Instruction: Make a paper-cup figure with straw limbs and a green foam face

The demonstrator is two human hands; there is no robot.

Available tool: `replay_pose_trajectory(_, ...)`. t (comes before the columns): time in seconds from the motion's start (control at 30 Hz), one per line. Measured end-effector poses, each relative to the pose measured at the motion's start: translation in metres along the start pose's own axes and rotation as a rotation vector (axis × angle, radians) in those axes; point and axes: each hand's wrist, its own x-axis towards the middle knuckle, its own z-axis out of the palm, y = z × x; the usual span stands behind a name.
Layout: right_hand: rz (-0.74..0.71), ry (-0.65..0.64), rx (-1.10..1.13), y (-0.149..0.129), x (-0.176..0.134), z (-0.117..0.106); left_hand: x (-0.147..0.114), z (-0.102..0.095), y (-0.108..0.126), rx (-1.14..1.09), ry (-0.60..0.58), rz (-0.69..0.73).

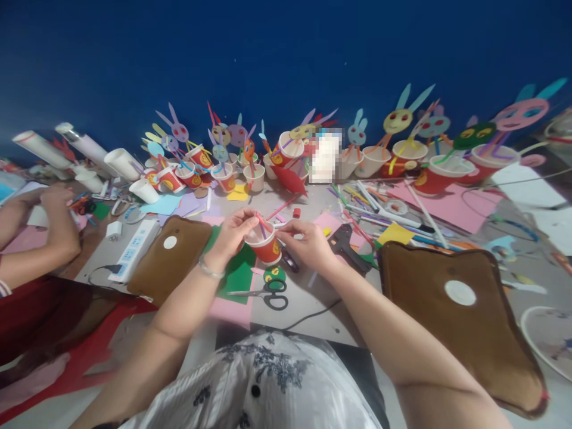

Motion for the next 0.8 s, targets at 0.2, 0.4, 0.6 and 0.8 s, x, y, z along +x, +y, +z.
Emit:
replay_pose_trajectory(0.2, -0.066, 0.100, -0.072, 0.006, 0.001, 0.000, 0.001, -0.001, -0.002, 0.152, -0.017, 0.096)
replay_pose_trajectory(0.4, 0.124, 0.298, 0.228, 0.018, 0.006, -0.002, 0.002, -0.001, -0.004, 0.065, 0.196, 0.182)
replay_pose_trajectory(0.6, 0.237, 0.135, 0.263, 0.018, 0.001, 0.013, -0.003, 0.005, -0.007, 0.180, 0.087, 0.242)
replay_pose_trajectory(0.8, 0.076, 0.187, 0.131, 0.021, -0.002, 0.017, -0.006, 0.008, -0.011, 0.173, 0.003, 0.250)
